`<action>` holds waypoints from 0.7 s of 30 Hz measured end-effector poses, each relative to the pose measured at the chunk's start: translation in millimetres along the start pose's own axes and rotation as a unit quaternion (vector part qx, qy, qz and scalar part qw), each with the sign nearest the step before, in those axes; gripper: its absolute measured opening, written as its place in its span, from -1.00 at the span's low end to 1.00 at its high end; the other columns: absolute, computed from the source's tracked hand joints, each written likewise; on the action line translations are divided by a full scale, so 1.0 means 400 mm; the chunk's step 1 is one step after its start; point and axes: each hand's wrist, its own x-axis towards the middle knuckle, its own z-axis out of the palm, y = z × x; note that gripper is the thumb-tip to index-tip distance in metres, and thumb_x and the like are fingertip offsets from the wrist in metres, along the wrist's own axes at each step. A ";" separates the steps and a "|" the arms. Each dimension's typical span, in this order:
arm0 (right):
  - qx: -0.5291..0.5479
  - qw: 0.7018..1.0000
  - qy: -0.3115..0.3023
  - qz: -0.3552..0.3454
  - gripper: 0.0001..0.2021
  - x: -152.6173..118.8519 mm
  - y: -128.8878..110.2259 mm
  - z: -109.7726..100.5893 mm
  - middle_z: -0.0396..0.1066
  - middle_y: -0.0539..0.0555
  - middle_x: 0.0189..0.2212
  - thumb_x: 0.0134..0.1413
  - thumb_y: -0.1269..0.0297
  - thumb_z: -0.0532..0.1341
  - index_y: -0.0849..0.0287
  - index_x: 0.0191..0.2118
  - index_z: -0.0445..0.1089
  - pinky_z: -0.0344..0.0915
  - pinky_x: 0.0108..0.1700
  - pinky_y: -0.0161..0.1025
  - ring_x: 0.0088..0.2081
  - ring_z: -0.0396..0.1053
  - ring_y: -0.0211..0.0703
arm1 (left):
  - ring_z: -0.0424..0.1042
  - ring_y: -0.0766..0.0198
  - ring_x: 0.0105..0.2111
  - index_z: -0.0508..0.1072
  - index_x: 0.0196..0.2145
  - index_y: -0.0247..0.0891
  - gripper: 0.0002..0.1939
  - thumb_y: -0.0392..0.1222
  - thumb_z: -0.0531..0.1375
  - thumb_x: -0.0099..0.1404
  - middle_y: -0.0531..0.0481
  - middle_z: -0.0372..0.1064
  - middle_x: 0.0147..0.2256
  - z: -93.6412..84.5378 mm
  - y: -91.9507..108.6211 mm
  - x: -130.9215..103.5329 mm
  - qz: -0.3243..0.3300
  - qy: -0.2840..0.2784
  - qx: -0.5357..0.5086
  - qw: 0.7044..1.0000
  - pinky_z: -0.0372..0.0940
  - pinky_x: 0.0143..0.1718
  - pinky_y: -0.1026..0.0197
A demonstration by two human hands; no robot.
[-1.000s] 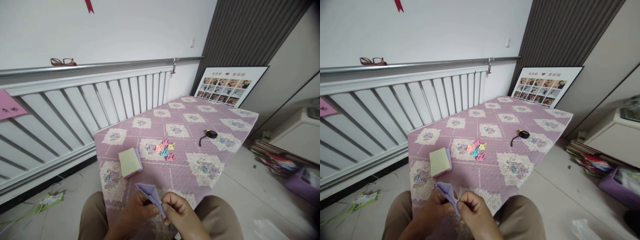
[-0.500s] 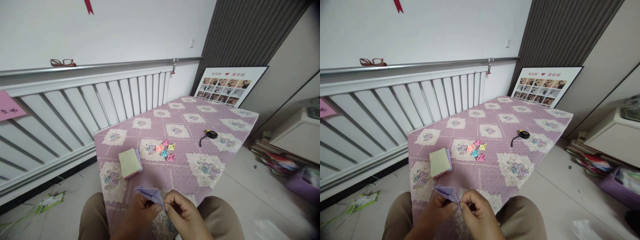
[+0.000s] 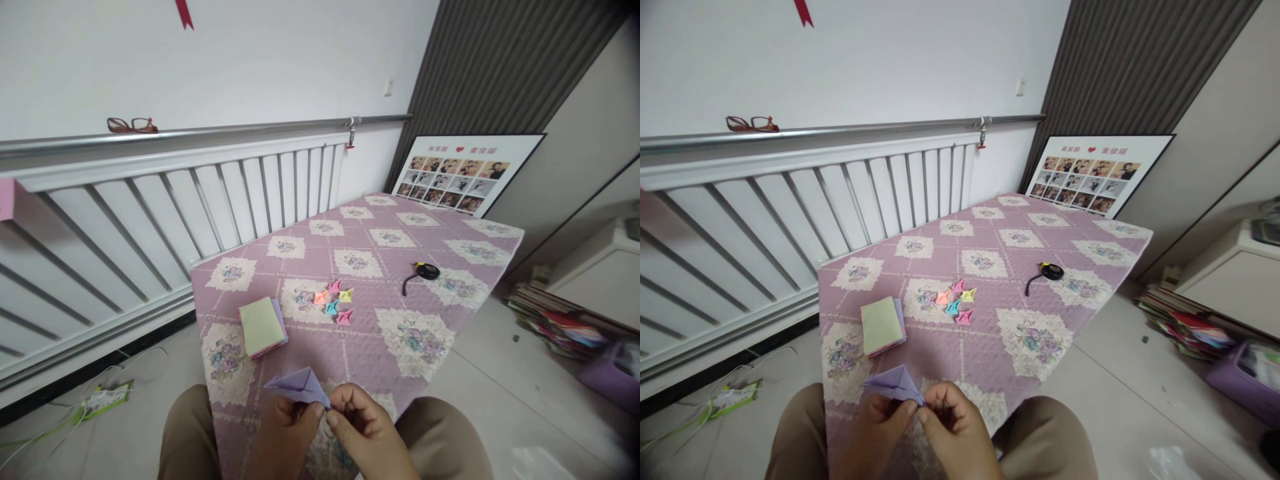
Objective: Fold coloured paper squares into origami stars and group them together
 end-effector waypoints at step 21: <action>-0.018 0.988 -0.106 0.114 -0.78 -0.007 -0.056 -0.016 0.31 -0.09 -0.59 -0.02 0.12 0.25 0.16 -0.49 0.35 0.18 -0.42 -0.36 -0.54 0.22 -0.32 | 0.29 0.32 -0.54 0.45 -0.56 -0.28 -0.62 0.09 0.42 -0.03 0.07 0.32 -0.60 -0.026 0.024 0.005 0.036 -0.193 -0.162 0.967 0.16 -0.44 0.28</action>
